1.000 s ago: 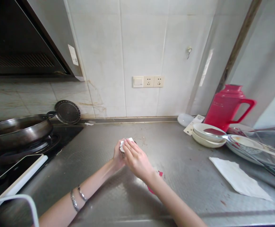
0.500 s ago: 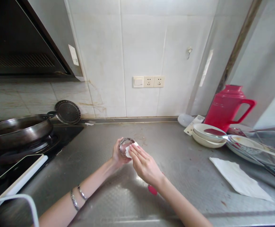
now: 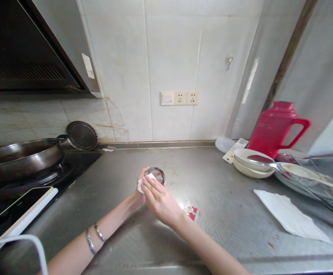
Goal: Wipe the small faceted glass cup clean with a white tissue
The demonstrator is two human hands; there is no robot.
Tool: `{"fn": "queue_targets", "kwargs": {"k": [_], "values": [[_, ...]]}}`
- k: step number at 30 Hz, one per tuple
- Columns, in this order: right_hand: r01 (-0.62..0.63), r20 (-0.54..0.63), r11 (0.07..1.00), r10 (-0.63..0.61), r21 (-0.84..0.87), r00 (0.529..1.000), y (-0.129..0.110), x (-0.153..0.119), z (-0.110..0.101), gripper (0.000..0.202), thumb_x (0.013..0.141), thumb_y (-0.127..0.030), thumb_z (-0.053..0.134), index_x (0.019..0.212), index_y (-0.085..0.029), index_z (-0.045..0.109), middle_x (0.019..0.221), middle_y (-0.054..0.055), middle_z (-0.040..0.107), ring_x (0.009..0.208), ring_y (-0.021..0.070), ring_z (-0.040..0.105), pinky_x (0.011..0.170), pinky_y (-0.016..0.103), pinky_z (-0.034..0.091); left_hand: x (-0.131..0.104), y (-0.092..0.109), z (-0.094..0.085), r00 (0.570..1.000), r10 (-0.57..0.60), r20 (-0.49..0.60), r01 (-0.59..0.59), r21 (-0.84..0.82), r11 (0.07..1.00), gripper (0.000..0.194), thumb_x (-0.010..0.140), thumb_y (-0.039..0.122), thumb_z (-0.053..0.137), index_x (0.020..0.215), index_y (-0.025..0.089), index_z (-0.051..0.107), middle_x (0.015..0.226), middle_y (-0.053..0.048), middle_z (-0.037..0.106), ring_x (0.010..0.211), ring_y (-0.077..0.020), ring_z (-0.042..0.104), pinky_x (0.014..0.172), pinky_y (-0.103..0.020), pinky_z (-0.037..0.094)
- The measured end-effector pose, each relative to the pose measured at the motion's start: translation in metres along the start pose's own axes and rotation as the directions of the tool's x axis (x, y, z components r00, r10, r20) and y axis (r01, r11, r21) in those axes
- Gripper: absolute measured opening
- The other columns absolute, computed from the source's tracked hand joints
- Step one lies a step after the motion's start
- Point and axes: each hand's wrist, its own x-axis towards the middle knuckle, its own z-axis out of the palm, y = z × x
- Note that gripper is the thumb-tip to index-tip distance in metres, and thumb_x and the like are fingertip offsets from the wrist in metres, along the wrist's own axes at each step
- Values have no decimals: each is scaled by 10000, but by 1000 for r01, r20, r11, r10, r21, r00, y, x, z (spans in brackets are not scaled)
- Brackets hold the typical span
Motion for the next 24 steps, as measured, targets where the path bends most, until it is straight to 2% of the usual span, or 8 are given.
{"fn": "queue_targets", "kwargs": {"k": [5, 7, 10, 14, 16, 21, 24], "values": [[34, 30, 999, -34, 16, 999, 4, -18, -8, 360, 877, -41, 434, 1210, -47, 569, 1273, 177, 599, 1291, 250, 465, 1057, 404, 454, -2, 6, -1, 999, 34, -4, -34, -66, 997, 502, 799, 589, 453, 739, 118, 617, 583, -62, 618, 560, -181, 595, 641, -307, 469], [37, 18, 999, -37, 16, 999, 10, -24, -12, 388, 871, -37, 433, 1241, -57, 549, 1265, 167, 608, 1292, 250, 464, 1055, 412, 454, 0, 9, -4, 999, 34, -4, -35, -53, 998, 520, 765, 592, 479, 808, 100, 642, 617, -82, 647, 581, -197, 613, 614, -298, 469], [9, -15, 1000, -9, 27, 1000, 21, -30, -17, 484, 869, -25, 424, 1346, -95, 458, 1258, 149, 617, 1308, 251, 440, 1038, 426, 473, 3, 14, -8, 1000, -23, 20, 23, -29, 999, 600, 742, 623, 472, 941, 88, 655, 669, -100, 671, 536, -192, 601, 502, -262, 413], [-119, -76, 989, 126, 88, 989, 32, -34, -17, 583, 889, -17, 394, 1450, -149, 308, 1294, 151, 589, 1285, 234, 474, 1008, 401, 503, 0, 16, -4, 1000, -10, 29, 11, -14, 1000, 605, 770, 627, 417, 963, 102, 649, 627, -82, 653, 361, -126, 461, 372, -214, 228], [-201, -102, 969, 216, 146, 971, 34, -35, -15, 573, 904, -26, 383, 1451, -181, 311, 1315, 139, 574, 1257, 215, 509, 998, 380, 511, -3, 14, 1, 998, 4, 58, -3, -5, 1000, 607, 771, 638, 403, 956, 112, 644, 613, -83, 646, 337, -120, 426, 363, -213, 192], [-384, -164, 872, 445, 303, 881, 30, -30, -7, 450, 939, -109, 388, 1367, -230, 457, 1279, 88, 611, 1170, 198, 591, 967, 348, 527, -6, 10, 8, 998, -28, 49, 26, 42, 999, 609, 778, 645, 375, 962, 128, 638, 695, -136, 676, 413, -161, 512, 397, -217, 250], [-417, -180, 848, 489, 327, 853, 28, -24, -5, 414, 947, -150, 389, 1342, -214, 492, 1260, 97, 624, 1159, 208, 599, 954, 350, 533, -3, 6, 5, 999, -44, 6, 44, 14, 999, 584, 790, 635, 370, 924, 137, 642, 669, -113, 658, 458, -168, 541, 423, -221, 294]]}}
